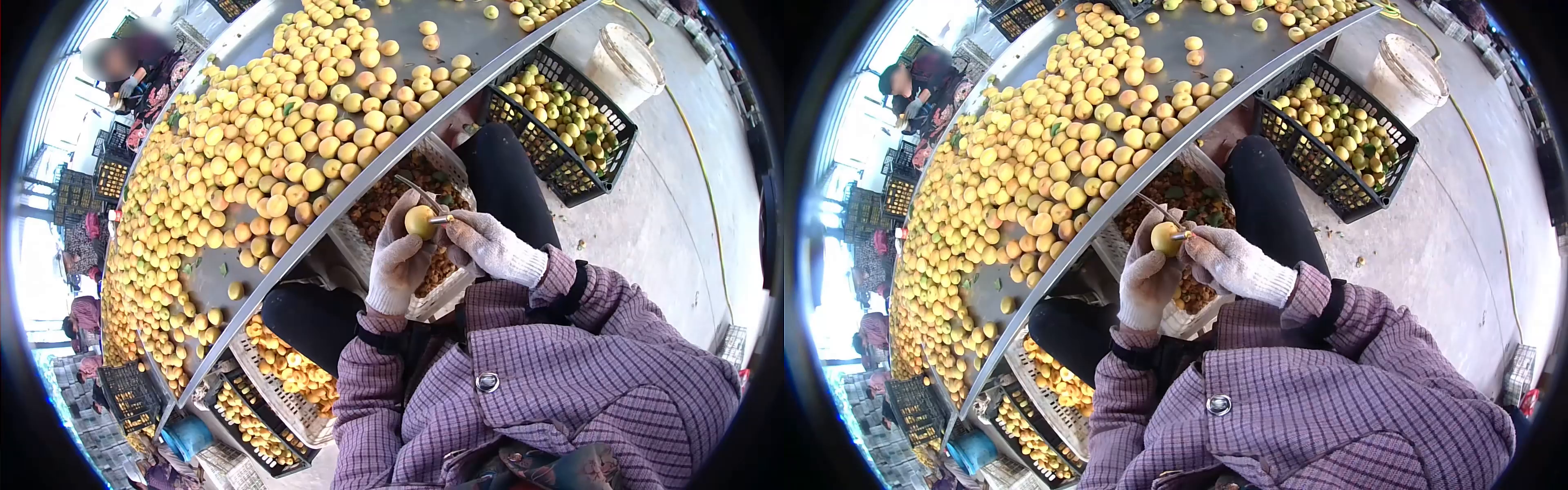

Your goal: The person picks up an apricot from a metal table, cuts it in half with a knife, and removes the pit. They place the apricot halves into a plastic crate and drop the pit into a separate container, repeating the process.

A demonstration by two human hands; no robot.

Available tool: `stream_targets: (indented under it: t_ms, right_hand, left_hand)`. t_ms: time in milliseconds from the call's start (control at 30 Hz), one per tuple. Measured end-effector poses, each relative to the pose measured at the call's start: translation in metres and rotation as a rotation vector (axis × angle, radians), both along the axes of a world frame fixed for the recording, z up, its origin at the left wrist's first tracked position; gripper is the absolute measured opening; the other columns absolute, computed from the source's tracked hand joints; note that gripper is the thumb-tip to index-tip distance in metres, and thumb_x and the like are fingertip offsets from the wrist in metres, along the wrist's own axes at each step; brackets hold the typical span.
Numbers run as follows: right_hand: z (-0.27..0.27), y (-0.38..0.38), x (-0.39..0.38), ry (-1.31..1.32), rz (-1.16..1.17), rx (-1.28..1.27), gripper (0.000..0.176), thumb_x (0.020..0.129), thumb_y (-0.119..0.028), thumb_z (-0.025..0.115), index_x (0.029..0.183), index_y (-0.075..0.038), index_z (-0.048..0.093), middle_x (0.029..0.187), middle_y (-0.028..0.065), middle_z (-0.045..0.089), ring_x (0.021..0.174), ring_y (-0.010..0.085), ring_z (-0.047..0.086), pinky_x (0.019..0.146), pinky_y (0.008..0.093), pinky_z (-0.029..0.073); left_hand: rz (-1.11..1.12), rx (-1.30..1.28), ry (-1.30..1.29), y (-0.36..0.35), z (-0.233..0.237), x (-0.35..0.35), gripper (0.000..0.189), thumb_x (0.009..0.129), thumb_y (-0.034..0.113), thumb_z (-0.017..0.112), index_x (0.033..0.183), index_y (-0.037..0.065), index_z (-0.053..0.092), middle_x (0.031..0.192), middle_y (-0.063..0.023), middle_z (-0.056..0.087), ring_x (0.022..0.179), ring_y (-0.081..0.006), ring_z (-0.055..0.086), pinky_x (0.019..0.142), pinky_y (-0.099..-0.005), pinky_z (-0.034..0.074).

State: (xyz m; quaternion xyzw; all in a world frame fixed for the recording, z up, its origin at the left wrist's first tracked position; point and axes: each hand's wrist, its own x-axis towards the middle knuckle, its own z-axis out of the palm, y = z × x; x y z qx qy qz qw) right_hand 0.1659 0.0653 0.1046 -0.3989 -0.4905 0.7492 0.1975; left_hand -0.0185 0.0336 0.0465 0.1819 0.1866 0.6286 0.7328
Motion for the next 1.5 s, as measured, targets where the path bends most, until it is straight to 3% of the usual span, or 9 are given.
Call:
stream_targets:
  t_ms: [233, 700, 833, 900, 1033, 1233, 1300, 1367, 1500]
  right_hand:
    - [-0.004, -0.003, -0.007, -0.482, 0.015, 0.406, 0.034, 0.104, -0.035, 0.053, 0.111, -0.003, 0.061, 0.083, 0.005, 0.065, 0.076, 0.0162, 0.062, 0.069, 0.0335, 0.051]
    - [-0.058, 0.001, -0.031, -0.33, -0.106, 0.325, 0.043, 0.105, -0.042, 0.047, 0.107, -0.003, 0.064, 0.082, 0.0164, 0.065, 0.08, 0.0203, 0.064, 0.073, 0.0366, 0.049]
    - [-0.041, 0.006, -0.029, -0.514, 0.005, 0.576, 0.039, 0.103, -0.041, 0.049, 0.104, -0.004, 0.061, 0.087, 0.0208, 0.069, 0.083, 0.0377, 0.069, 0.069, 0.0444, 0.053]
    - [-0.032, 0.018, -0.032, -0.832, 0.17, 0.838, 0.035, 0.099, -0.043, 0.053, 0.102, -0.009, 0.058, 0.082, 0.017, 0.07, 0.074, 0.0368, 0.07, 0.064, 0.0477, 0.055]
    - [-0.026, 0.027, -0.027, -0.846, 0.111, 1.06, 0.031, 0.099, -0.041, 0.054, 0.101, -0.01, 0.058, 0.078, 0.015, 0.069, 0.073, 0.036, 0.07, 0.062, 0.0468, 0.055]
    - [-0.032, -0.003, -0.022, -0.561, 0.105, 0.227, 0.04, 0.101, -0.047, 0.051, 0.12, -0.014, 0.063, 0.101, 0.0154, 0.07, 0.097, 0.034, 0.069, 0.079, 0.0402, 0.055]
    - [-0.036, -0.008, -0.021, -0.53, 0.104, 0.237, 0.042, 0.101, -0.048, 0.051, 0.12, -0.013, 0.064, 0.099, 0.0146, 0.071, 0.095, 0.0336, 0.07, 0.079, 0.0403, 0.054]
    - [-0.035, -0.01, -0.023, -0.507, 0.069, 0.371, 0.035, 0.104, -0.037, 0.052, 0.111, -0.005, 0.063, 0.079, 0.0103, 0.064, 0.072, 0.0176, 0.061, 0.067, 0.0336, 0.049]
    - [-0.028, -0.008, -0.023, -0.53, 0.11, 0.295, 0.036, 0.104, -0.038, 0.052, 0.112, -0.005, 0.063, 0.083, 0.0114, 0.066, 0.075, 0.019, 0.064, 0.069, 0.0338, 0.05]
  left_hand:
    - [0.028, -0.028, 0.04, -0.002, -0.001, 0.007, 0.056, 0.087, 0.018, 0.074, 0.137, 0.006, 0.051, 0.137, -0.014, 0.055, 0.128, -0.0297, 0.053, 0.112, -0.0425, 0.04]
    - [0.265, -0.092, 0.717, -0.011, 0.003, 0.014, 0.039, 0.101, 0.015, 0.057, 0.138, 0.004, 0.051, 0.129, -0.0081, 0.057, 0.118, -0.0174, 0.056, 0.101, -0.0308, 0.046]
    - [0.269, -0.142, 0.581, -0.01, -0.005, 0.015, 0.037, 0.102, 0.018, 0.056, 0.136, 0.002, 0.051, 0.128, -0.0103, 0.058, 0.118, -0.0209, 0.057, 0.103, -0.0331, 0.046]
    - [0.206, -0.232, 0.134, -0.011, -0.006, 0.017, 0.037, 0.102, 0.012, 0.053, 0.136, 0.001, 0.05, 0.131, -0.0104, 0.055, 0.119, -0.0207, 0.056, 0.107, -0.0319, 0.044]
    - [0.292, -0.219, -0.001, -0.004, -0.024, 0.012, 0.036, 0.104, 0.02, 0.052, 0.132, -0.001, 0.05, 0.124, -0.0107, 0.058, 0.117, -0.0217, 0.057, 0.107, -0.0357, 0.046]
    - [0.314, -0.117, -0.045, 0.001, -0.012, 0.01, 0.041, 0.102, 0.026, 0.056, 0.132, -0.002, 0.05, 0.128, -0.0148, 0.057, 0.12, -0.0258, 0.056, 0.111, -0.0397, 0.043]
    - [0.252, 0.006, -0.063, 0.003, -0.013, 0.011, 0.042, 0.101, 0.028, 0.058, 0.132, 0.0, 0.05, 0.126, -0.0139, 0.057, 0.118, -0.0256, 0.056, 0.108, -0.0386, 0.043]
    - [0.247, 0.012, -0.06, 0.0, -0.008, 0.014, 0.043, 0.101, 0.029, 0.059, 0.131, 0.0, 0.051, 0.125, -0.013, 0.057, 0.116, -0.0249, 0.056, 0.106, -0.0376, 0.044]
    - [0.248, 0.001, -0.04, 0.0, -0.002, 0.016, 0.045, 0.099, 0.033, 0.062, 0.129, 0.001, 0.051, 0.119, -0.0108, 0.055, 0.109, -0.0222, 0.054, 0.101, -0.0349, 0.044]
